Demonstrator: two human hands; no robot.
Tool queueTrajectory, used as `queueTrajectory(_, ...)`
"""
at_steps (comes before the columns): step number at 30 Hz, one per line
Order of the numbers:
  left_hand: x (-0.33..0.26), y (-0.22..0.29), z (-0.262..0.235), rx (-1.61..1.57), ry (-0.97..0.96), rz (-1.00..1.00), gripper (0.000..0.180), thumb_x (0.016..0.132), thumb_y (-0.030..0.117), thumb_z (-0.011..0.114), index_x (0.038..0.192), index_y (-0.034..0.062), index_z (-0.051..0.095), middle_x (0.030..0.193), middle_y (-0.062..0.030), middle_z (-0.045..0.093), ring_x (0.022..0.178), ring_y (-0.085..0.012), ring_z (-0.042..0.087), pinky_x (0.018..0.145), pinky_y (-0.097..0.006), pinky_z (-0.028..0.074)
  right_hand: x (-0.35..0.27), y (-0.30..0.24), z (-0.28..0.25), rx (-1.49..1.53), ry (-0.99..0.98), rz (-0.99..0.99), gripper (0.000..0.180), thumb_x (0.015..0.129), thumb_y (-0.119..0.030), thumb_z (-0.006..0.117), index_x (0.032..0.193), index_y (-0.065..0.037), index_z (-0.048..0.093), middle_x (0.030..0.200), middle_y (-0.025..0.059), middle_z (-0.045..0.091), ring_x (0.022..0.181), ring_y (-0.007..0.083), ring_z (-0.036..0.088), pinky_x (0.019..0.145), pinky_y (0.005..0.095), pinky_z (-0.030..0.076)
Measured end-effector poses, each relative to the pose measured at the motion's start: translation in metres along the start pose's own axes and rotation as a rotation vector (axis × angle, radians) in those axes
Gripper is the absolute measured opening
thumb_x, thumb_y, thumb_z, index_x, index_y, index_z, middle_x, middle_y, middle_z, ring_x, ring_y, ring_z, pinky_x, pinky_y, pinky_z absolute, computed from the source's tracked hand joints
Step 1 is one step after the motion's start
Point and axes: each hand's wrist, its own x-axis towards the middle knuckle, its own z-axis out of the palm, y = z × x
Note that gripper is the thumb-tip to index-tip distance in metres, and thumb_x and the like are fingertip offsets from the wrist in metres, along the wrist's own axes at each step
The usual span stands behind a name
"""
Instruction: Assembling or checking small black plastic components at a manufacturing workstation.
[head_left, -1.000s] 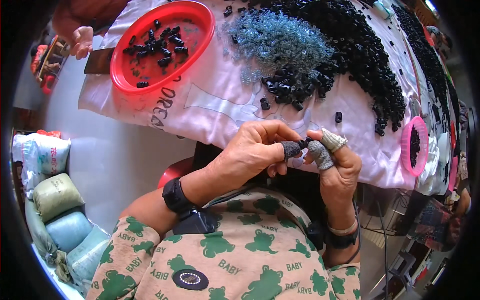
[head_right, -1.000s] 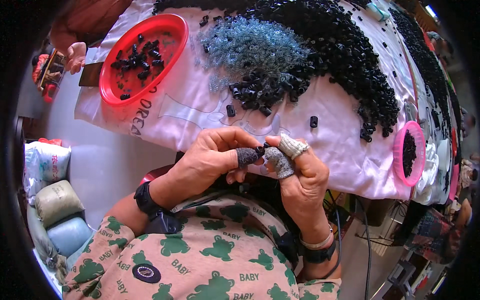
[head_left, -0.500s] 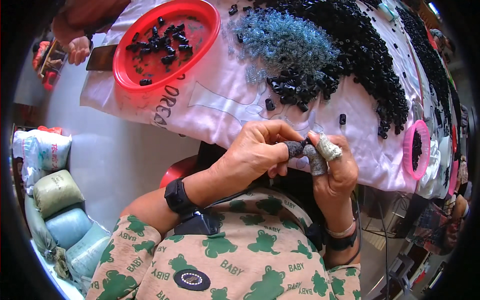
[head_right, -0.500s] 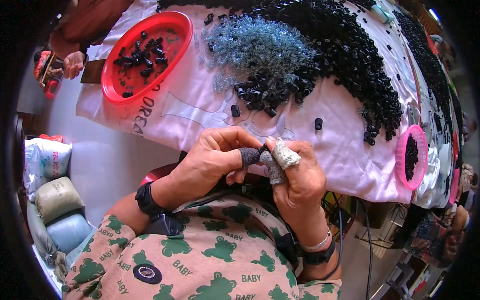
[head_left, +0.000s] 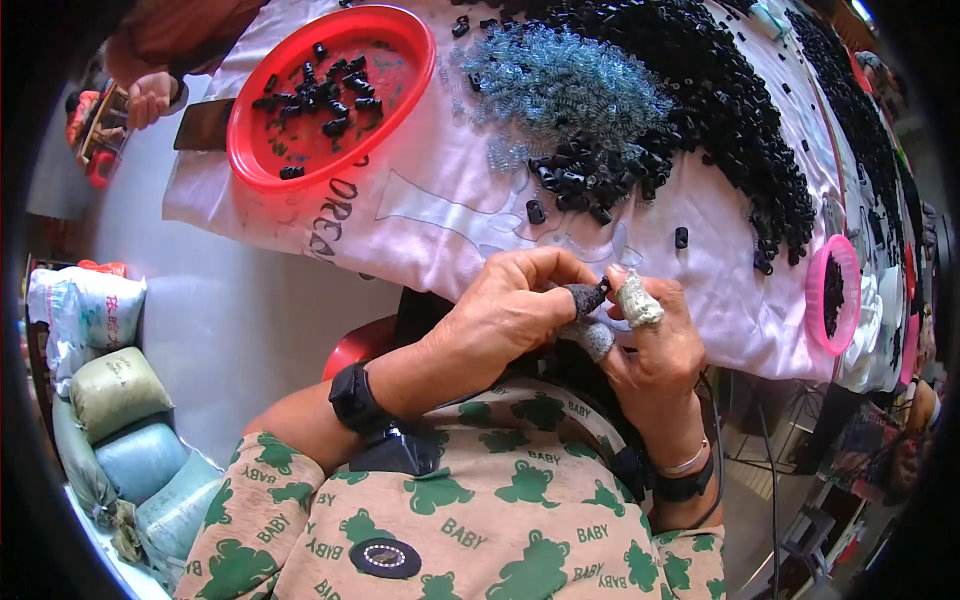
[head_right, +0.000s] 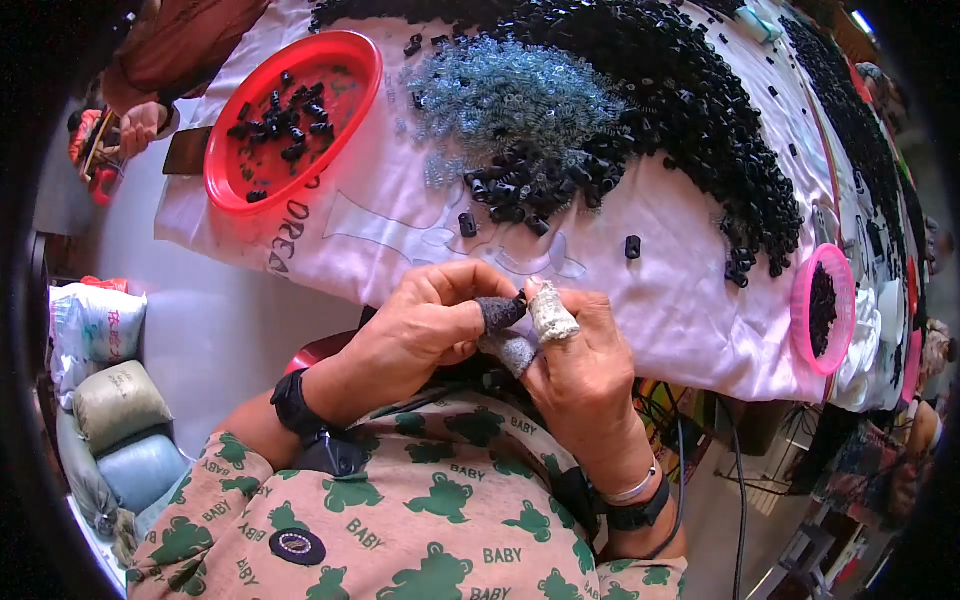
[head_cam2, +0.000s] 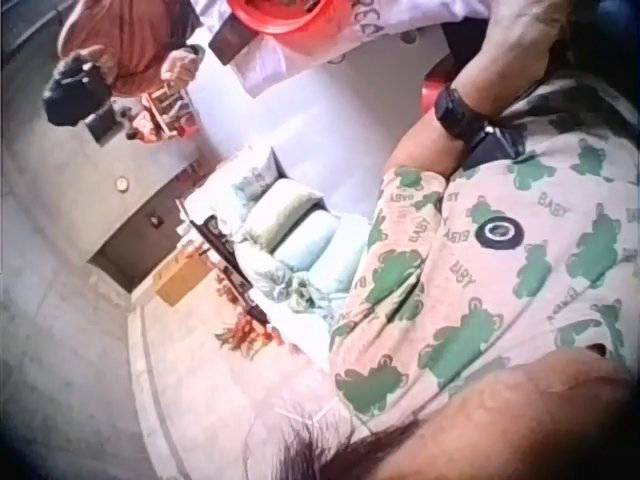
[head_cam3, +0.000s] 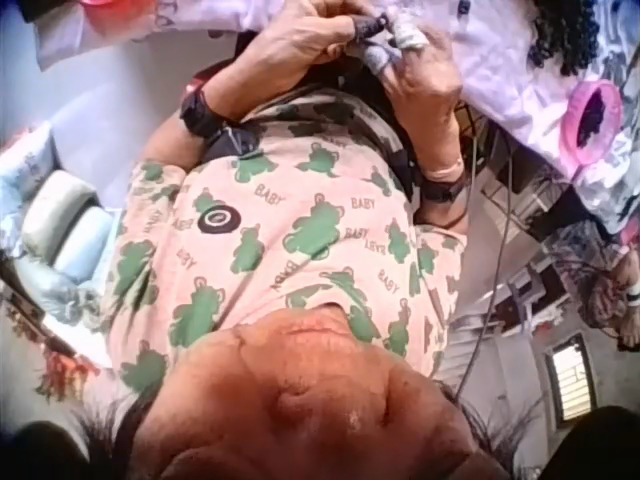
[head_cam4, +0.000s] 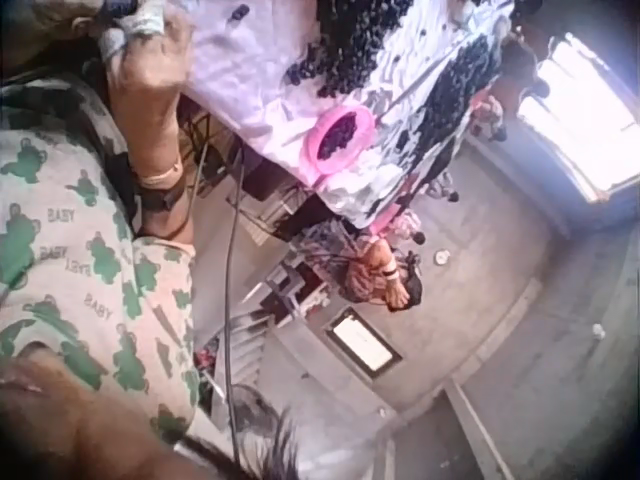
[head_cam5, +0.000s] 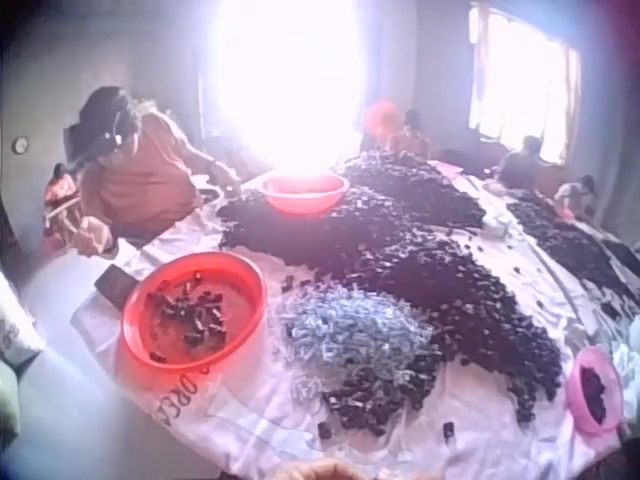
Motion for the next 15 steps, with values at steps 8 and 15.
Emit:
queueTrajectory(8, 0.000, -0.003, 0.004, 0.102, 0.051, 0.033, 0.013, 0.088, 0.008, 0.059, 0.098, 0.0019, 0.064, 0.074, 0.0048, 0.056, 0.060, 0.0006, 0.046, 0.051, -0.017, 0.035, 0.002, -0.006, -0.003, -0.081, -0.058, -0.002, 0.048, 0.068, 0.007, 0.069, 0.115, 0.003, 0.063, 0.090, 0.0126, 0.059, 0.072, 0.0215, 0.064, 0.061, 0.0305, 0.055)
queueTrajectory(15, 0.002, -0.008, 0.002, 0.193, 0.045, 0.097, 0.014, 0.088, 0.007, 0.058, 0.097, -0.0015, 0.064, 0.085, 0.0002, 0.062, 0.072, -0.0027, 0.054, 0.062, -0.020, 0.045, 0.003, -0.008, -0.005, -0.050, -0.136, 0.027, 0.044, 0.065, 0.000, 0.065, 0.108, 0.011, 0.058, 0.090, 0.0198, 0.056, 0.081, 0.0354, 0.058, 0.068, 0.0413, 0.050)
